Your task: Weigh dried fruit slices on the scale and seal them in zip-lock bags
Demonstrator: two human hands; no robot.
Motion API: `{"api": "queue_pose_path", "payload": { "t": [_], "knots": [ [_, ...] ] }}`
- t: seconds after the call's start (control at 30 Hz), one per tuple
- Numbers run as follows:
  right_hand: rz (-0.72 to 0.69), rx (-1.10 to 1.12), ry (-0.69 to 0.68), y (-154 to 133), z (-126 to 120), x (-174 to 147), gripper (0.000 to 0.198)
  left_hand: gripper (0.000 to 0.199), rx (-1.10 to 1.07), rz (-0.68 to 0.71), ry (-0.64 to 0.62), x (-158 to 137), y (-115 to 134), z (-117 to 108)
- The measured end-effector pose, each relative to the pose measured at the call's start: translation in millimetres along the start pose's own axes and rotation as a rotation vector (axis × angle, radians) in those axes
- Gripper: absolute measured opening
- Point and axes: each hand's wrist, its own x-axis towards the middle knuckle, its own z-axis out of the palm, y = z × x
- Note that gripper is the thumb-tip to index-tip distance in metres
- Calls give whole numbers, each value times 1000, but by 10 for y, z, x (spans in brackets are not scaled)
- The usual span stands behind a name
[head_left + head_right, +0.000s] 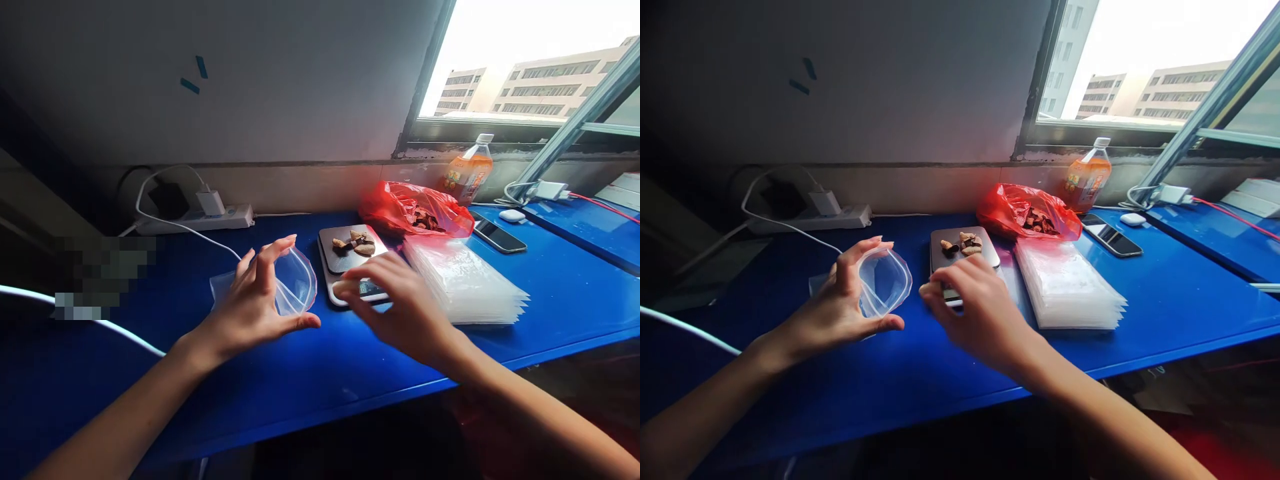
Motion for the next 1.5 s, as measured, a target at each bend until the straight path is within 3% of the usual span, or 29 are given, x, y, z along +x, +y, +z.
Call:
{"api": "queue_pose_path", "payload": {
  "t": [0.1,0.2,0.27,0.4,0.53,0.63,0.77,1.0,1.1,1.2,1.3,1.4,1.5],
  "knots": [
    [69,7,224,-52,-216,151,9,102,-36,14,-13,-21,58,42],
    [-27,-17,133,-99,-78,333,15,101,-56,26,1,-23,82,64],
    [-36,-54,51,-19,113,451,32,98,-39,26,26,-19,73,55],
    [229,-206,141,432,325,582,45,99,-5,28,64,-20,48,2],
    [266,-305,-124,796,356,532,62,107,19,28,28,-31,74,-25],
    [213,-258,-259,840,420,484,37,107,26,34,-8,-31,107,-24],
    [194,-218,-178,798,531,454,12,106,15,17,-36,-21,133,-38],
    [238,-241,-58,606,497,434,10,101,-27,-61,-89,16,111,-62],
    [53,-100,-124,298,374,491,11,105,-93,-58,-45,-9,57,-20],
    [-165,42,-323,10,309,595,9,109,-194,-74,-1,-45,7,55],
    [-284,46,-446,-100,340,720,11,108,-253,-127,-7,-57,-17,97],
    [-269,56,-429,-84,419,793,20,108,-267,-156,2,-35,-28,73],
    [-117,332,-371,-78,494,754,35,108,-357,-149,42,-2,-24,27]
  ]
}}
